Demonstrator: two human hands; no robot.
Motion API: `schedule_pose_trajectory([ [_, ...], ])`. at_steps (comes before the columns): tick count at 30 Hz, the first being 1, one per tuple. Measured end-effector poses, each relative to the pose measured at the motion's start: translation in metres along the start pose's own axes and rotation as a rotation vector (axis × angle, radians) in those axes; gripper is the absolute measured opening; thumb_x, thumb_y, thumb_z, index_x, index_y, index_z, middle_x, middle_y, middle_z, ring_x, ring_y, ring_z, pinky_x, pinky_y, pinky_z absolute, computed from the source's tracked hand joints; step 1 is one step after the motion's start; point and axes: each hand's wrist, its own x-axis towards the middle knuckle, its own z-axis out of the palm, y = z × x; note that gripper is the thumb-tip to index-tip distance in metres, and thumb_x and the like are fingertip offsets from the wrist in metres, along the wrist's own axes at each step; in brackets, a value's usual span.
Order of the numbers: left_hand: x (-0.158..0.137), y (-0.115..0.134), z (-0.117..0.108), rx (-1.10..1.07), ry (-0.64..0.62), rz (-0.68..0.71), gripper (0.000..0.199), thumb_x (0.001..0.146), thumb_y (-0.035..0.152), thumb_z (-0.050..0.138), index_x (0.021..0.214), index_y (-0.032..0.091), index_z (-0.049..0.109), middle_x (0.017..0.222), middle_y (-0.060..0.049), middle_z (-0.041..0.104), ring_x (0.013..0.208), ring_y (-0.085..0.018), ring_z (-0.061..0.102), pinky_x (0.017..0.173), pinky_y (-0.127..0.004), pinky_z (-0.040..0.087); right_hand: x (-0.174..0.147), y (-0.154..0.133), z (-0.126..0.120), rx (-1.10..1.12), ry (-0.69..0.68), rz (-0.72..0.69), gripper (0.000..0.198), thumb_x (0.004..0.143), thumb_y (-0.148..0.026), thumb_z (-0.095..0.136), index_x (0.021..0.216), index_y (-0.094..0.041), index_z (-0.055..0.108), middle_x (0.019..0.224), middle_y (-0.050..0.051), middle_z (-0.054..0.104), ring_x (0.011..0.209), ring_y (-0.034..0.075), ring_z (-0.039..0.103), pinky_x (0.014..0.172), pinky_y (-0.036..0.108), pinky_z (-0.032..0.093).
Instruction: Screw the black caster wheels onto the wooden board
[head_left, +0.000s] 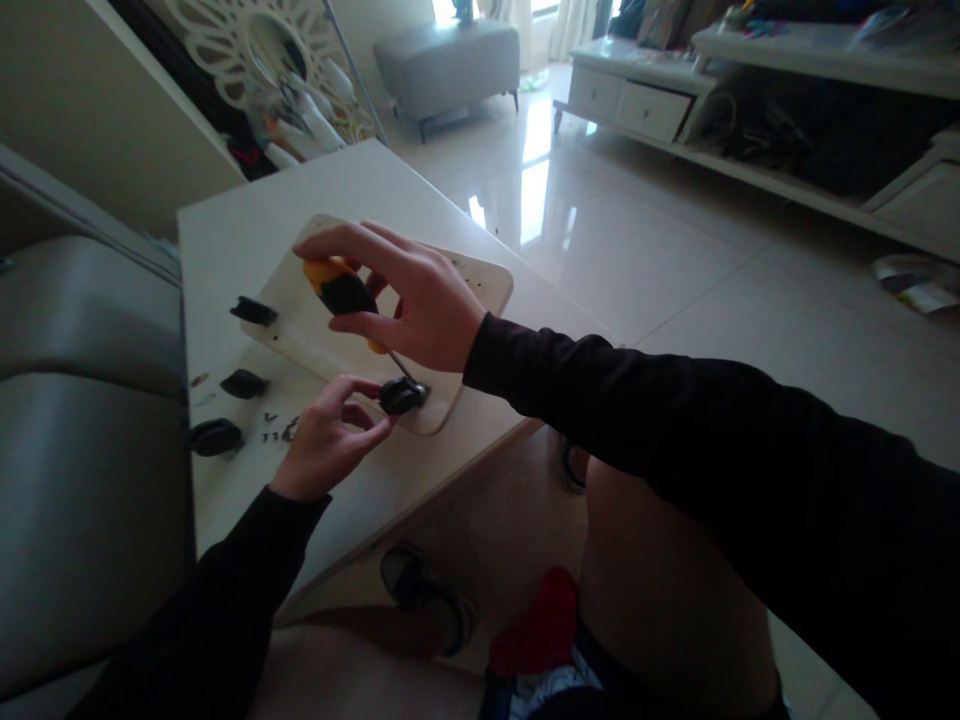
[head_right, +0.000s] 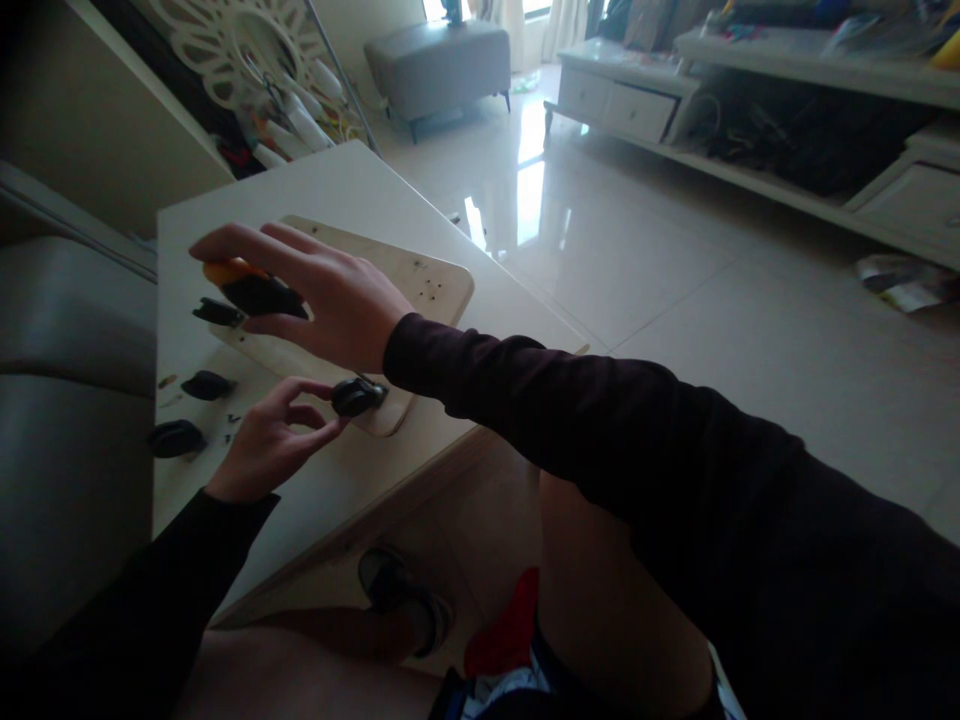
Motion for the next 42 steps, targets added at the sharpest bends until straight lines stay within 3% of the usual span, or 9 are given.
schedule_pose_trajectory([
  [3, 0.000, 0.001, 0.000, -0.002, -0.007, -0.002, 0.037, 0.080, 0.043, 0.078, 0.106, 0.022, 0.061, 0.068, 0.003, 0.071, 0.062, -0.020, 0.071, 0.060, -0.028, 0.050, 0.002, 0.000, -0.002, -0.009, -0.085, 0.038, 0.048, 0.084, -0.045, 0.054, 0.125, -0.020, 0.056, 0.121, -0.005, 0.066, 0.109, 0.015, 0.062, 0.098, 0.028, 0.057],
  [7, 0.000, 0.001, 0.000, 0.019, -0.011, -0.002, 0.037, 0.080, 0.042, 0.078, 0.106, 0.022, 0.061, 0.071, 0.002, 0.071, 0.061, -0.018, 0.070, 0.060, -0.028, 0.051, 0.003, -0.009, -0.007, -0.014, -0.190, 0.063, 0.046, 0.090, -0.028, 0.053, 0.134, -0.016, 0.051, 0.131, 0.002, 0.064, 0.120, 0.013, 0.059, 0.104, 0.025, 0.055],
  [11, 0.000, -0.002, 0.003, -0.012, 0.009, 0.029, 0.045, 0.080, 0.041, 0.078, 0.117, 0.022, 0.061, 0.102, -0.004, 0.073, 0.063, -0.015, 0.071, 0.062, -0.027, 0.054, 0.002, -0.018, -0.007, 0.005, -0.233, 0.094, 0.044, 0.094, -0.015, 0.043, 0.138, -0.010, 0.048, 0.136, 0.005, 0.061, 0.129, 0.014, 0.055, 0.114, 0.030, 0.049],
  [14, 0.001, -0.005, 0.005, -0.022, 0.021, 0.061, 0.054, 0.081, 0.043, 0.077, 0.128, 0.023, 0.059, 0.112, -0.005, 0.069, 0.063, -0.013, 0.070, 0.066, -0.028, 0.056, 0.001, -0.018, -0.003, 0.047, -0.241, 0.066, 0.045, 0.096, -0.010, 0.036, 0.141, -0.008, 0.045, 0.141, 0.007, 0.058, 0.133, 0.013, 0.052, 0.118, 0.032, 0.044],
  [21, -0.001, -0.005, 0.005, -0.030, -0.005, 0.092, 0.052, 0.083, 0.043, 0.075, 0.130, 0.023, 0.061, 0.111, -0.005, 0.066, 0.064, -0.012, 0.068, 0.067, -0.028, 0.057, -0.002, -0.017, -0.001, 0.099, -0.175, -0.019, 0.041, 0.102, -0.015, 0.029, 0.137, 0.000, 0.046, 0.131, 0.008, 0.053, 0.124, 0.012, 0.049, 0.113, 0.032, 0.043],
  [26, -0.001, -0.005, 0.007, 0.003, -0.014, 0.128, 0.049, 0.084, 0.040, 0.075, 0.129, 0.023, 0.062, 0.108, -0.004, 0.068, 0.064, -0.012, 0.069, 0.064, -0.027, 0.057, 0.000, -0.020, -0.003, 0.036, -0.160, 0.042, 0.040, 0.102, -0.022, 0.032, 0.132, -0.002, 0.047, 0.124, 0.005, 0.050, 0.118, 0.012, 0.050, 0.108, 0.031, 0.045],
  [35, -0.002, 0.002, 0.008, 0.015, 0.014, 0.133, 0.045, 0.083, 0.042, 0.076, 0.121, 0.021, 0.064, 0.106, -0.004, 0.068, 0.063, -0.012, 0.067, 0.062, -0.027, 0.055, 0.001, -0.023, -0.001, -0.001, -0.179, 0.065, 0.038, 0.102, -0.020, 0.030, 0.133, -0.003, 0.043, 0.126, 0.005, 0.047, 0.117, 0.011, 0.049, 0.106, 0.030, 0.046],
  [39, -0.003, 0.010, 0.011, 0.080, 0.085, 0.112, 0.050, 0.079, 0.051, 0.080, 0.114, 0.021, 0.065, 0.109, -0.005, 0.069, 0.064, -0.013, 0.067, 0.064, -0.029, 0.055, 0.001, -0.022, 0.002, 0.035, -0.138, 0.038, 0.038, 0.102, -0.019, 0.032, 0.133, -0.003, 0.047, 0.123, 0.006, 0.051, 0.116, 0.013, 0.051, 0.104, 0.032, 0.047],
  [42, -0.004, 0.015, 0.016, 0.082, 0.117, 0.079, 0.047, 0.079, 0.051, 0.080, 0.110, 0.020, 0.065, 0.110, -0.006, 0.071, 0.061, -0.012, 0.065, 0.062, -0.029, 0.055, 0.002, -0.022, 0.004, -0.026, -0.186, 0.085, 0.038, 0.102, -0.021, 0.034, 0.135, -0.004, 0.043, 0.127, 0.008, 0.048, 0.119, 0.015, 0.050, 0.106, 0.033, 0.046],
])
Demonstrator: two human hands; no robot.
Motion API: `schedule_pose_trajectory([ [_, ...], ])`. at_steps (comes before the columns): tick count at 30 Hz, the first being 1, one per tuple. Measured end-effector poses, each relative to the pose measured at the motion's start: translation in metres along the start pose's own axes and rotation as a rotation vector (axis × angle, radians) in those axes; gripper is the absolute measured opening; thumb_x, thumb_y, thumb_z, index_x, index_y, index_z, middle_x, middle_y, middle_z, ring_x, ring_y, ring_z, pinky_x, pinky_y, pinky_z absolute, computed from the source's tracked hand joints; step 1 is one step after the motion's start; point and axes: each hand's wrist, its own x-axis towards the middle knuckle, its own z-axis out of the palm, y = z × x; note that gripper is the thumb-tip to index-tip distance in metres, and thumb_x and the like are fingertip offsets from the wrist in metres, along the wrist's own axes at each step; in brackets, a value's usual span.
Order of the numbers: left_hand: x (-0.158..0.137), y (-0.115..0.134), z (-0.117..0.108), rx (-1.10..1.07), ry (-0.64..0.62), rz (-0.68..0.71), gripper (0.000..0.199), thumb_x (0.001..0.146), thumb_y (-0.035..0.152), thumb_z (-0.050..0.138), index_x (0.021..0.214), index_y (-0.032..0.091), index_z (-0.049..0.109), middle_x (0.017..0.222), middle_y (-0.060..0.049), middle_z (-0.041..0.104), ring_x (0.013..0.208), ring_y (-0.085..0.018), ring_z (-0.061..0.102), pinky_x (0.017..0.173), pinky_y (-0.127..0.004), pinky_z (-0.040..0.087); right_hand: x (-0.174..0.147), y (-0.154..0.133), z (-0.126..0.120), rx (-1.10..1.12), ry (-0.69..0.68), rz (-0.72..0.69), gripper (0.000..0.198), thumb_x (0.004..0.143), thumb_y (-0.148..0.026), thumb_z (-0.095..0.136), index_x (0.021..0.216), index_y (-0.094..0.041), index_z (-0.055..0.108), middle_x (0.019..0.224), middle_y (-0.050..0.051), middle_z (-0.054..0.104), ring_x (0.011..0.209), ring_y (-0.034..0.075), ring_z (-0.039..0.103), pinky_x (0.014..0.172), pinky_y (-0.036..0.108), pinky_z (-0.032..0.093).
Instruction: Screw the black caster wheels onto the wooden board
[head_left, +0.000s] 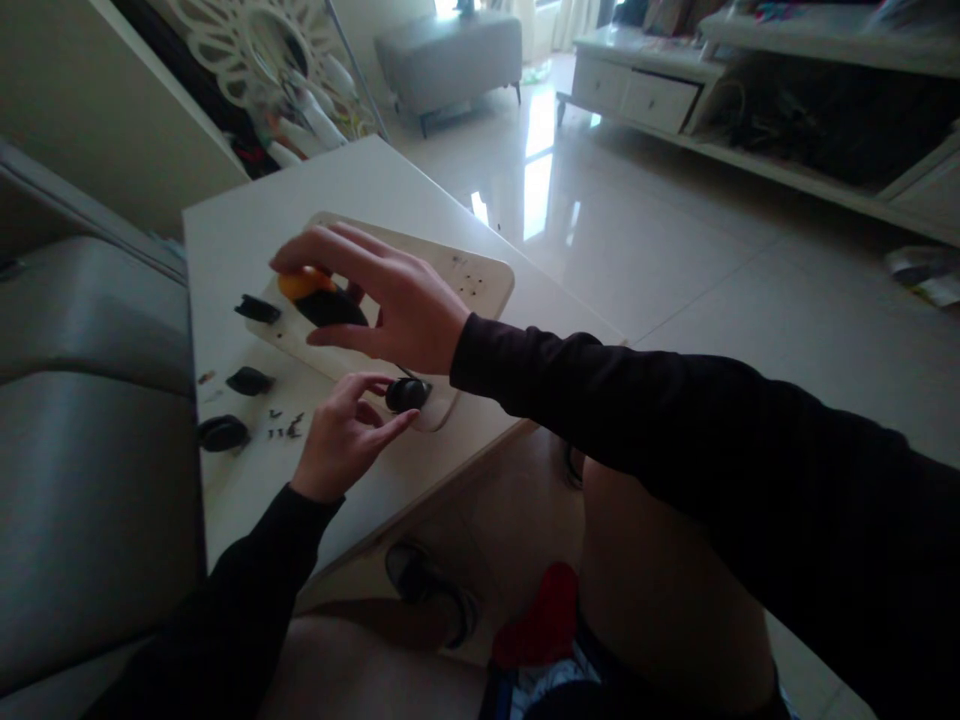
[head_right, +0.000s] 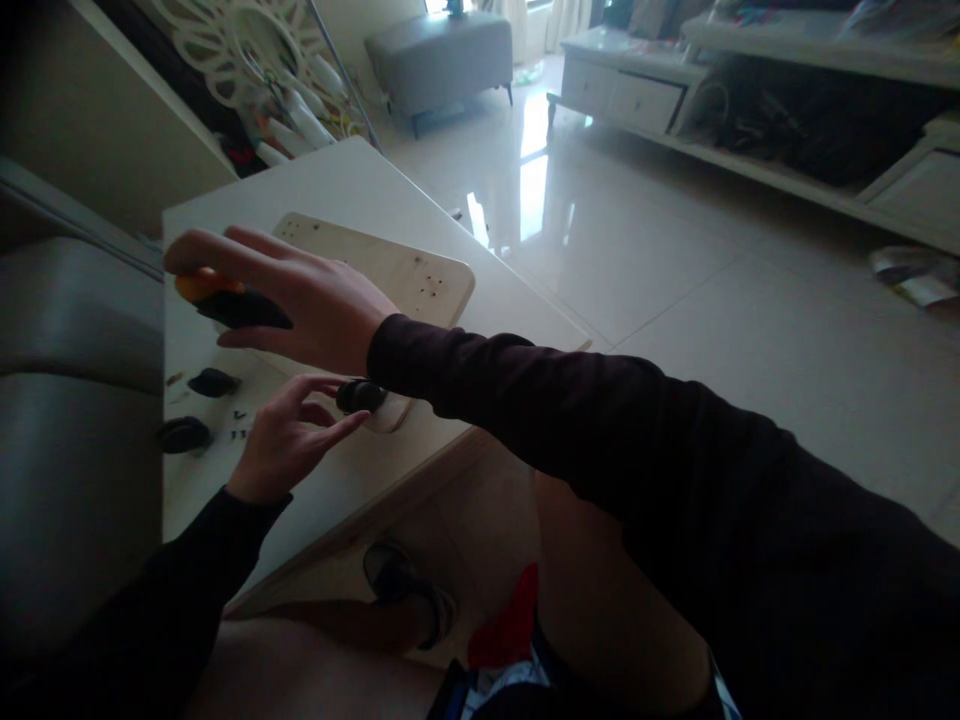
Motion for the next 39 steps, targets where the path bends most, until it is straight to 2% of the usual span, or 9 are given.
schedule_pose_trajectory([
  [5, 0.001, 0.000, 0.000, -0.021, -0.001, -0.007, 0.039, 0.079, 0.039, 0.079, 0.112, 0.021, 0.066, 0.109, -0.004, 0.072, 0.062, -0.012, 0.067, 0.062, -0.027, 0.054, 0.003, -0.007, -0.001, -0.067, -0.104, 0.009, 0.044, 0.102, -0.016, 0.022, 0.142, -0.001, 0.033, 0.140, 0.011, 0.043, 0.131, 0.014, 0.044, 0.115, 0.033, 0.040],
  [9, 0.002, -0.003, -0.003, -0.032, -0.007, 0.006, 0.039, 0.079, 0.037, 0.077, 0.113, 0.022, 0.067, 0.109, -0.005, 0.070, 0.063, -0.012, 0.067, 0.062, -0.027, 0.055, 0.004, -0.011, -0.007, -0.040, -0.097, 0.023, 0.044, 0.099, -0.015, 0.028, 0.141, -0.006, 0.040, 0.142, 0.009, 0.053, 0.134, 0.014, 0.050, 0.119, 0.034, 0.042],
  [15, 0.001, -0.005, -0.006, -0.046, -0.020, 0.012, 0.038, 0.080, 0.037, 0.075, 0.113, 0.021, 0.068, 0.109, -0.005, 0.067, 0.063, -0.013, 0.068, 0.061, -0.028, 0.054, 0.006, 0.001, -0.007, -0.051, -0.003, 0.025, 0.049, 0.094, -0.030, 0.035, 0.135, -0.008, 0.051, 0.135, 0.007, 0.063, 0.124, 0.014, 0.059, 0.109, 0.028, 0.053],
  [20, 0.001, -0.005, -0.005, -0.038, -0.019, 0.015, 0.038, 0.080, 0.039, 0.076, 0.113, 0.022, 0.067, 0.105, -0.004, 0.068, 0.063, -0.013, 0.068, 0.058, -0.028, 0.055, 0.009, 0.009, -0.007, -0.111, 0.038, 0.029, 0.060, 0.083, -0.042, 0.036, 0.133, -0.018, 0.059, 0.132, -0.001, 0.067, 0.120, 0.015, 0.063, 0.102, 0.017, 0.052],
  [26, 0.001, -0.004, -0.005, 0.052, -0.008, 0.050, 0.034, 0.081, 0.041, 0.075, 0.107, 0.022, 0.065, 0.104, -0.004, 0.070, 0.063, -0.014, 0.068, 0.062, -0.029, 0.056, 0.007, -0.004, -0.007, -0.078, -0.067, 0.069, 0.053, 0.094, -0.035, 0.036, 0.141, -0.017, 0.053, 0.137, 0.003, 0.065, 0.127, 0.016, 0.060, 0.115, 0.027, 0.051],
  [29, 0.000, -0.003, -0.004, 0.084, -0.008, 0.067, 0.030, 0.081, 0.039, 0.074, 0.104, 0.021, 0.064, 0.107, -0.004, 0.071, 0.065, -0.015, 0.069, 0.067, -0.031, 0.057, 0.005, -0.001, -0.002, -0.054, -0.015, 0.052, 0.050, 0.096, -0.030, 0.034, 0.140, -0.012, 0.051, 0.133, 0.005, 0.065, 0.125, 0.015, 0.060, 0.114, 0.031, 0.052],
  [33, 0.000, -0.004, -0.004, 0.094, -0.022, 0.056, 0.029, 0.082, 0.038, 0.074, 0.105, 0.022, 0.064, 0.103, -0.004, 0.073, 0.066, -0.016, 0.070, 0.069, -0.032, 0.056, 0.004, 0.005, 0.001, -0.095, 0.060, 0.020, 0.043, 0.097, -0.035, 0.034, 0.129, -0.020, 0.058, 0.122, -0.001, 0.064, 0.112, 0.011, 0.062, 0.105, 0.025, 0.054],
  [35, 0.000, -0.005, -0.004, 0.086, -0.024, 0.056, 0.030, 0.082, 0.039, 0.075, 0.105, 0.022, 0.065, 0.106, -0.004, 0.073, 0.066, -0.016, 0.070, 0.068, -0.032, 0.056, 0.006, 0.003, 0.000, -0.115, 0.037, 0.002, 0.043, 0.098, -0.038, 0.033, 0.127, -0.021, 0.060, 0.117, -0.003, 0.064, 0.110, 0.011, 0.062, 0.103, 0.022, 0.054],
  [39, 0.000, -0.008, -0.004, 0.058, -0.039, 0.052, 0.033, 0.082, 0.041, 0.074, 0.107, 0.023, 0.064, 0.109, -0.005, 0.073, 0.066, -0.016, 0.069, 0.065, -0.031, 0.056, 0.012, -0.006, -0.004, -0.096, -0.025, 0.046, 0.046, 0.103, -0.027, 0.025, 0.133, -0.017, 0.057, 0.124, 0.001, 0.065, 0.116, 0.009, 0.062, 0.106, 0.019, 0.052],
])
